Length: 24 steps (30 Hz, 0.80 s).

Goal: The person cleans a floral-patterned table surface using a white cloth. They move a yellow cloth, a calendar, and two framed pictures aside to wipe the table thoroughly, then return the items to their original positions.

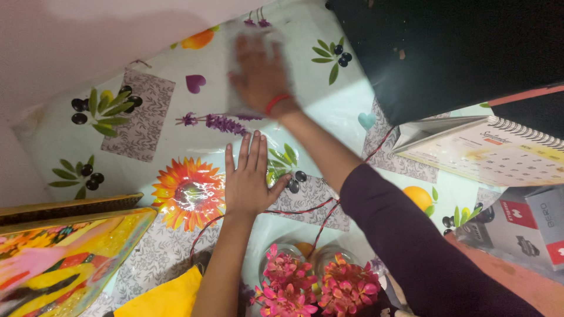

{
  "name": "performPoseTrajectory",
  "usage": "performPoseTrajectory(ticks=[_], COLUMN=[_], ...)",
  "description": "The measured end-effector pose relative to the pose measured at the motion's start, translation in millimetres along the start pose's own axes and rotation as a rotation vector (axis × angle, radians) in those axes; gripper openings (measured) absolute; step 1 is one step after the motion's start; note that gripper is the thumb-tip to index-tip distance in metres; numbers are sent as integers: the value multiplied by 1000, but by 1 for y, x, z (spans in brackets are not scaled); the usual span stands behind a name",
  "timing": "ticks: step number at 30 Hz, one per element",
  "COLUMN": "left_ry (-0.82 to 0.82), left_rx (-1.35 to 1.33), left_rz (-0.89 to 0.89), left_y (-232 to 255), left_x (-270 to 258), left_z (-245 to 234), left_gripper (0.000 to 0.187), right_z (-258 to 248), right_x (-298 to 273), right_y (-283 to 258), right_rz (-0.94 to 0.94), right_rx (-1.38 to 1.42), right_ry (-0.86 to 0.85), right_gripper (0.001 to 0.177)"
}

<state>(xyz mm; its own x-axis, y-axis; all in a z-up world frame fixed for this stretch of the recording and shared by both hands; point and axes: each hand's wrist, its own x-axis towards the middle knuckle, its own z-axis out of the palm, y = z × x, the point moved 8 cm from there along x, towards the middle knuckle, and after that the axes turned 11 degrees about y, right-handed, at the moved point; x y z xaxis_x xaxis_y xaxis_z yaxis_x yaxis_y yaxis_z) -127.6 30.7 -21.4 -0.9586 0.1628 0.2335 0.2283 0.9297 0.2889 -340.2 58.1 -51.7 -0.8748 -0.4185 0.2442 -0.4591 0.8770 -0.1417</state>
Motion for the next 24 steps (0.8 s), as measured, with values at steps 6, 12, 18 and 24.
performPoseTrajectory(ticks=[6, 12, 18, 24], left_ry=[-94, -1, 1, 0], left_rx=[37, -48, -43, -21], left_rz=[-25, -17, -26, -22], left_y=[-2, -2, -2, -2], left_x=[-1, -2, -2, -1], left_z=[8, 0, -2, 0], left_gripper=[99, 100, 99, 100], right_z=[-11, -12, -8, -3], right_x=[-15, 1, 14, 15], right_y=[-82, -1, 123, 121], right_rz=[-311, -207, 11, 123], right_rx=[199, 117, 34, -23], right_ry=[159, -8, 50, 90], right_gripper=[72, 68, 72, 70])
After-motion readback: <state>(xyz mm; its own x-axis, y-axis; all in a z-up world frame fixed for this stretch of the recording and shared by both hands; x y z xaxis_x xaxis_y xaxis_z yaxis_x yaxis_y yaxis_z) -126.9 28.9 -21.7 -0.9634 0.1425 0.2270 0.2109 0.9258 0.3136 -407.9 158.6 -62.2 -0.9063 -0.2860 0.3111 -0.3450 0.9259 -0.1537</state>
